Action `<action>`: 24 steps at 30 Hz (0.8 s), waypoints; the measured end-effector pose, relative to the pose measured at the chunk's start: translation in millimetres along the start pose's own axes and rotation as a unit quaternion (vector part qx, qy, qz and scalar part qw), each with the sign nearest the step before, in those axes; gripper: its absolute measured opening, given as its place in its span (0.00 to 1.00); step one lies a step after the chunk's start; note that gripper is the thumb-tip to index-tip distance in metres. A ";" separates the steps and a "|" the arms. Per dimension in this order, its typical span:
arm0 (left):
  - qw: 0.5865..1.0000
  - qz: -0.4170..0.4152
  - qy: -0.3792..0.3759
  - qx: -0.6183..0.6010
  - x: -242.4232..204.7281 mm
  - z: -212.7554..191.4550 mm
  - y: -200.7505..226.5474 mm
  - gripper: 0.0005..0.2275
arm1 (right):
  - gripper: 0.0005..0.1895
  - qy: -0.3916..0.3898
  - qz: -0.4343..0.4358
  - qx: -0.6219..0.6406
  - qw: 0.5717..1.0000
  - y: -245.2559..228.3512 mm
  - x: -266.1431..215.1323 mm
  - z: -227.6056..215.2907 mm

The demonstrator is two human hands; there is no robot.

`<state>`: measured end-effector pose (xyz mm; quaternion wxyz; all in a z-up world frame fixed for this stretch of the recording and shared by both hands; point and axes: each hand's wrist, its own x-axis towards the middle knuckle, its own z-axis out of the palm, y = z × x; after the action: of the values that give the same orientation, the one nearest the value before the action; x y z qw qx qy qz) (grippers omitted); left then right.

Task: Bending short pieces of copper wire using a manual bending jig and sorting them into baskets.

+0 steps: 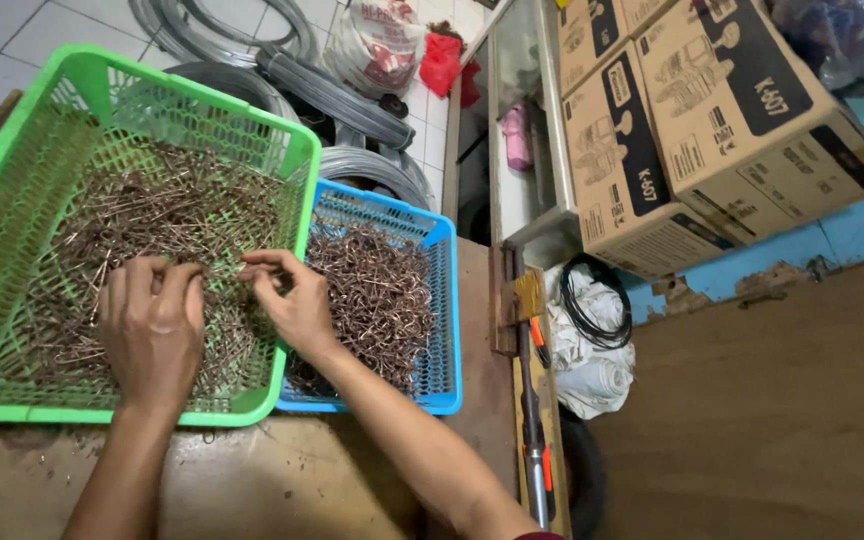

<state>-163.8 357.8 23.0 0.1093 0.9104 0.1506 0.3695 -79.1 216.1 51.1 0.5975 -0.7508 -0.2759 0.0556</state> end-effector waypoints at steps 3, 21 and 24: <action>0.998 0.043 -0.003 -0.044 9.5 -4.3 16.0 0.08 | 0.10 0.035 0.037 0.055 0.997 -0.6 -3.6 -22.3; 0.945 0.233 -0.048 -0.224 15.0 22.6 190.7 0.01 | 0.20 0.173 0.111 -0.089 0.975 -4.7 -123.2 -239.3; 0.936 0.252 -0.050 -0.241 10.0 27.3 218.2 0.02 | 0.17 0.197 0.175 -0.209 0.942 8.2 -172.6 -282.6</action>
<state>-95.6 155.9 77.9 0.2359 0.8822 -0.1830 0.3642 -104.7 -112.9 80.0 0.4501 -0.8913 -0.0222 -0.0491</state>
